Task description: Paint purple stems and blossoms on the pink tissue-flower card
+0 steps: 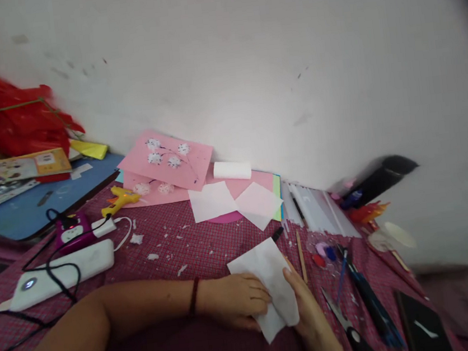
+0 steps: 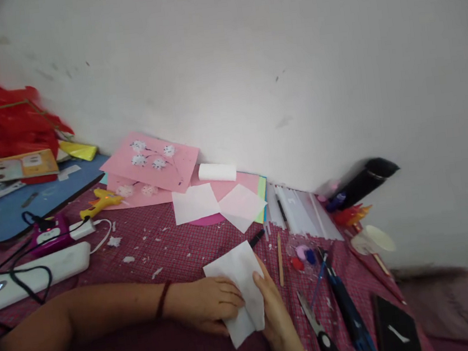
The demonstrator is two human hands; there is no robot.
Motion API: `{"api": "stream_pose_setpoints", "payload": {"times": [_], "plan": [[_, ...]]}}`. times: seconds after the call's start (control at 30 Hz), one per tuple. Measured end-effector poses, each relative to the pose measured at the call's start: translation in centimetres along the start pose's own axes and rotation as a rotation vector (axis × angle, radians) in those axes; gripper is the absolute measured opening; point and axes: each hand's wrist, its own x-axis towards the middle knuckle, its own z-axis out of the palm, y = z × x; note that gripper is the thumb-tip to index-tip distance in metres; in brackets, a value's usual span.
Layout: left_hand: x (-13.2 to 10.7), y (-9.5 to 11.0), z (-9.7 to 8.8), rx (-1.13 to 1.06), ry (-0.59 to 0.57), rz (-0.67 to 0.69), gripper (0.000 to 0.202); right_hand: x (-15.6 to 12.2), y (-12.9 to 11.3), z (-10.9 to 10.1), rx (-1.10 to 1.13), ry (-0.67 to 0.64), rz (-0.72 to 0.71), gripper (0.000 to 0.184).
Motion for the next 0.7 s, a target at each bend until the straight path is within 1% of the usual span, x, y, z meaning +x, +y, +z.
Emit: {"api": "stream_pose_setpoints", "payload": {"times": [0.07, 0.13, 0.2, 0.27, 0.43, 0.5, 0.53, 0.6, 0.63, 0.7], "plan": [[-0.1, -0.6, 0.4, -0.05, -0.004, -0.02, 0.031, 0.1, 0.6, -0.3, -0.034, 0.025, 0.033, 0.06], [0.0, -0.9, 0.5, -0.067, -0.01, -0.034, 0.029, 0.2, 1.1, -0.5, -0.085, 0.057, 0.051, 0.062], [0.0, -0.8, 0.4, -0.076, -0.026, -0.042, 0.025, 0.3, 1.3, -0.5, -0.127, 0.098, 0.05, 0.059], [0.1, -0.7, 0.4, -0.075, -0.017, -0.038, 0.022, 0.4, 1.5, -0.4, -0.152, 0.14, 0.041, 0.055], [-0.1, -0.2, 0.2, 0.001, 0.073, 0.005, 0.015, 0.3, 1.7, 0.2, -0.186, 0.194, 0.018, 0.043], [-0.4, -0.1, -0.6, 0.06, 0.169, -0.023, 0.015, 0.3, 1.3, 0.4, -0.172, 0.228, 0.02, 0.036], [-0.6, -0.2, -1.3, 0.074, 0.233, -0.062, 0.02, 0.3, 1.0, 0.4, -0.16, 0.252, 0.014, 0.034], [-0.8, -0.9, -2.8, 0.04, 0.37, -0.2, 0.032, 0.5, -0.2, 0.6, -0.136, 0.29, -0.025, 0.035], [-0.9, -1.5, -3.7, -0.016, 0.42, -0.304, 0.041, 0.8, -0.9, 0.9, -0.132, 0.299, -0.052, 0.038], [-1.0, -3.2, -5.3, -0.2, 0.549, -0.575, 0.065, 1.7, -2.4, 1.8, -0.146, 0.309, -0.103, 0.042]]}}
